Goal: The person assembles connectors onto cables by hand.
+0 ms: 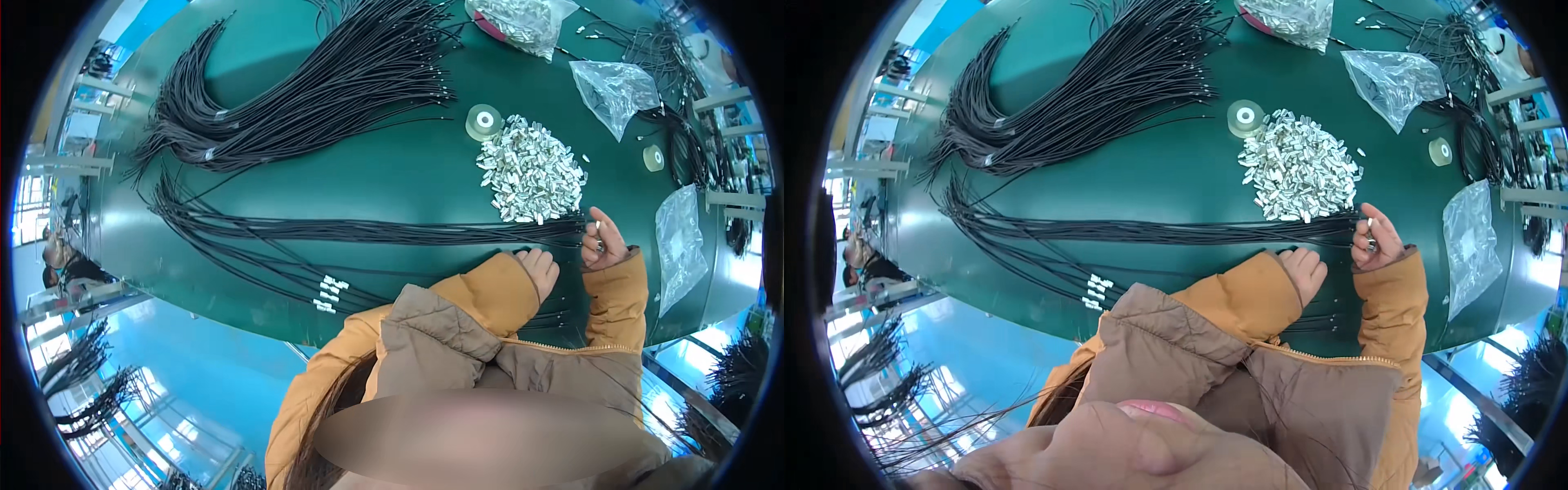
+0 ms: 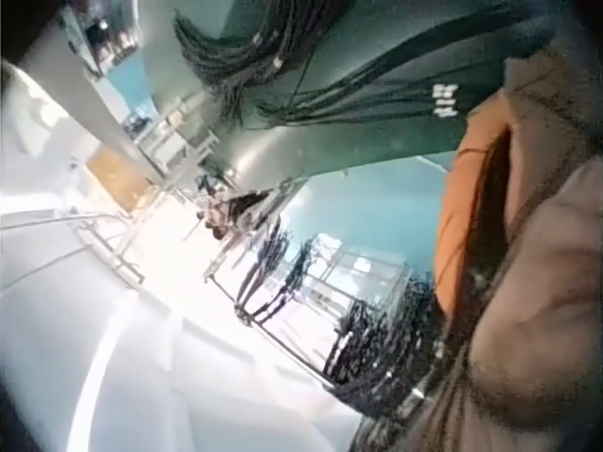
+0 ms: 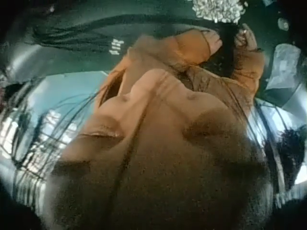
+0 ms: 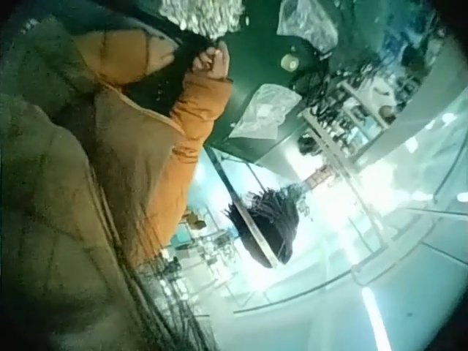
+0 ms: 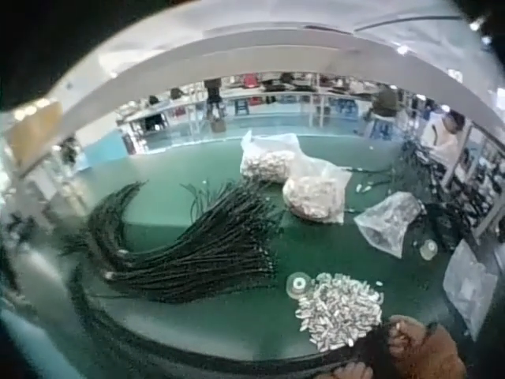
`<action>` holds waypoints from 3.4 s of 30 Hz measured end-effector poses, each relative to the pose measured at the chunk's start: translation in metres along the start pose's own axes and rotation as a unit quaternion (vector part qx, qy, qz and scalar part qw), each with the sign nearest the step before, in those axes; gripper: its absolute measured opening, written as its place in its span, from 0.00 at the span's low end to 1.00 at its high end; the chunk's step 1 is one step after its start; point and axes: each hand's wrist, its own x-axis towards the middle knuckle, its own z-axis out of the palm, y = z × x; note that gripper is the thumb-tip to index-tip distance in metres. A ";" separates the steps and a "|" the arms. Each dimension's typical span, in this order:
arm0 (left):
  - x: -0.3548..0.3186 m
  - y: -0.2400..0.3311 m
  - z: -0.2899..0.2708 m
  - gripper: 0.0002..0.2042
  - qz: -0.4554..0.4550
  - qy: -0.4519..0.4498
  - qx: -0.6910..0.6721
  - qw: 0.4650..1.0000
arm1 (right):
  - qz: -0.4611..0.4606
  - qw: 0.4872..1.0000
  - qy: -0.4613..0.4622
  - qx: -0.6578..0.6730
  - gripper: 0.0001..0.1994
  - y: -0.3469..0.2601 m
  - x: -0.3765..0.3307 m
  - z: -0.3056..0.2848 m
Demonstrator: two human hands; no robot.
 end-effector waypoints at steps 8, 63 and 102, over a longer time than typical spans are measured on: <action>0.007 -0.003 -0.014 0.03 -0.013 -0.003 -0.025 1.000 | -0.021 0.994 0.095 -0.052 0.09 -0.017 0.010 0.006; 0.009 0.003 -0.029 0.04 -0.157 -0.015 -0.204 0.966 | -0.040 0.927 0.191 -0.321 0.06 -0.003 -0.036 0.031; 0.015 0.019 0.073 0.02 -0.203 0.158 -0.200 0.945 | -0.014 0.948 0.166 -0.269 0.09 -0.018 -0.028 -0.020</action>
